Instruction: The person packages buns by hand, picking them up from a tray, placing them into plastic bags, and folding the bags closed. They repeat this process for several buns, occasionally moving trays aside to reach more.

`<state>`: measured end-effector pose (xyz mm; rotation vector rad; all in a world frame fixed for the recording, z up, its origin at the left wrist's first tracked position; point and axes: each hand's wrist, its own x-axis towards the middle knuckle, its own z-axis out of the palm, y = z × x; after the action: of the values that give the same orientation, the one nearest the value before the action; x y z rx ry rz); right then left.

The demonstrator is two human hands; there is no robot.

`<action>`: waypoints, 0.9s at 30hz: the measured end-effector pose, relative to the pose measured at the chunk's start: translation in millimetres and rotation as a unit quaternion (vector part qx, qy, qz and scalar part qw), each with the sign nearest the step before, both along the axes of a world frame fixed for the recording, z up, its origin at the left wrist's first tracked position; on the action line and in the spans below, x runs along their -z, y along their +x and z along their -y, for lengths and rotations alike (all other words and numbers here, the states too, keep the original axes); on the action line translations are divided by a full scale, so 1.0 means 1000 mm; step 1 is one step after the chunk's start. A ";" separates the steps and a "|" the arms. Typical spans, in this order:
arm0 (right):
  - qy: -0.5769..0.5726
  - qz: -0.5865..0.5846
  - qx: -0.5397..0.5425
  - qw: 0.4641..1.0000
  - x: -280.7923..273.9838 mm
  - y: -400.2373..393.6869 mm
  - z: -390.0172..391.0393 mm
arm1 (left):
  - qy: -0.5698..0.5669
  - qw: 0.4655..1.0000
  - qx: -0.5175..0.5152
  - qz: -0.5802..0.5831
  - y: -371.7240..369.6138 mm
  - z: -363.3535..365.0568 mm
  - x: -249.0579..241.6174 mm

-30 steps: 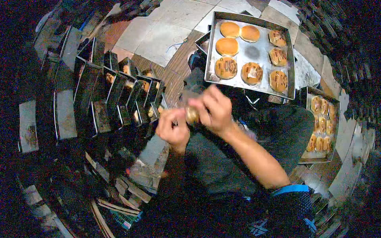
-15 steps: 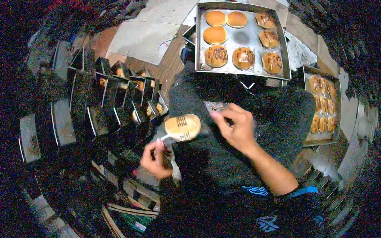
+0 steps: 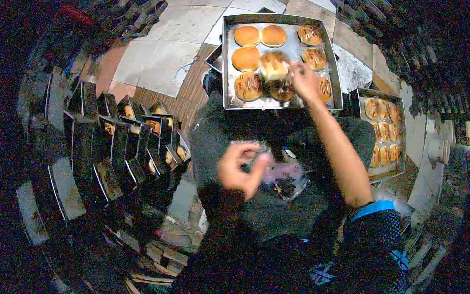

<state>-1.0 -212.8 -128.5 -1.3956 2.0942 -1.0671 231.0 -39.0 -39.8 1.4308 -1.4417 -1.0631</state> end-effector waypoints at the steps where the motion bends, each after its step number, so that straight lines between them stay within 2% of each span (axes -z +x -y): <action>1: -0.048 -0.140 0.017 0.989 0.013 -0.019 0.002 | -0.066 0.994 0.056 0.071 -0.013 0.000 0.017; 3: 0.097 -0.163 -0.102 0.977 -0.011 -0.041 -0.025 | -0.042 0.977 0.154 0.142 -0.022 -0.014 0.052; 4: 0.132 -0.103 -0.166 0.972 -0.015 -0.040 -0.049 | 0.003 0.966 0.219 0.136 -0.021 -0.017 0.064; 5: 0.167 -0.041 -0.228 0.958 -0.019 -0.040 -0.081 | 0.002 0.967 0.218 0.133 -0.019 -0.018 0.062; 6: 0.114 0.075 -0.351 0.926 -0.039 -0.027 -0.115 | -0.026 0.963 0.241 0.118 -0.016 -0.017 0.058; 7: 0.129 0.081 -0.433 0.888 -0.055 -0.019 -0.144 | -0.054 0.957 0.265 0.105 -0.013 -0.018 0.056; 9: 0.145 0.036 -0.411 0.899 -0.073 -0.003 -0.191 | -0.050 0.954 0.278 0.100 -0.017 -0.020 0.056; 11: 0.176 0.041 -0.282 0.942 -0.080 0.008 -0.215 | -0.042 0.957 0.222 0.180 -0.026 -0.023 0.061; 13: 0.117 0.042 -0.267 0.955 -0.069 0.003 -0.222 | -0.035 0.954 0.217 0.205 -0.033 -0.023 0.050; 14: -0.041 -0.046 -0.267 0.962 -0.068 0.000 -0.216 | -0.022 0.972 0.182 0.146 -0.034 -0.022 0.036; 15: -0.197 -0.137 -0.255 0.937 -0.074 0.001 -0.211 | -0.008 0.985 0.147 0.085 -0.033 -0.020 0.025; 17: -0.195 -0.023 -0.132 0.972 -0.098 -0.003 -0.212 | -0.049 0.983 0.134 0.119 -0.020 -0.012 0.035; 18: -0.201 0.022 -0.086 0.976 -0.115 -0.005 -0.209 | -0.078 0.980 0.178 0.046 -0.006 -0.004 0.053; 19: -0.204 0.067 -0.042 0.976 -0.126 -0.007 -0.204 | -0.104 0.970 0.218 -0.030 -0.002 0.003 0.049; 20: -0.217 0.125 -0.024 0.968 -0.126 -0.008 -0.199 | 0.089 0.965 0.140 -0.205 0.002 0.001 0.046; 21: -0.216 0.123 -0.020 0.968 -0.124 -0.004 -0.195 | 0.132 0.900 0.060 -0.411 -0.005 0.001 0.040; 23: -0.163 0.254 -0.072 0.951 -0.117 0.008 -0.187 | 0.148 0.910 0.019 -0.388 0.001 0.005 0.045; 24: -0.117 0.207 -0.103 0.966 -0.113 0.008 -0.185 | 0.157 0.908 0.017 -0.389 0.004 0.006 0.051; 27: -0.042 0.283 -0.194 0.938 -0.103 0.006 -0.179 | 0.136 0.933 -0.015 -0.332 0.018 -0.001 0.065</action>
<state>5.0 -33.9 -25.6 -1.2707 1.3164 -1.2140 249.3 -38.2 -104.4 1.1000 -0.8017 -1.5816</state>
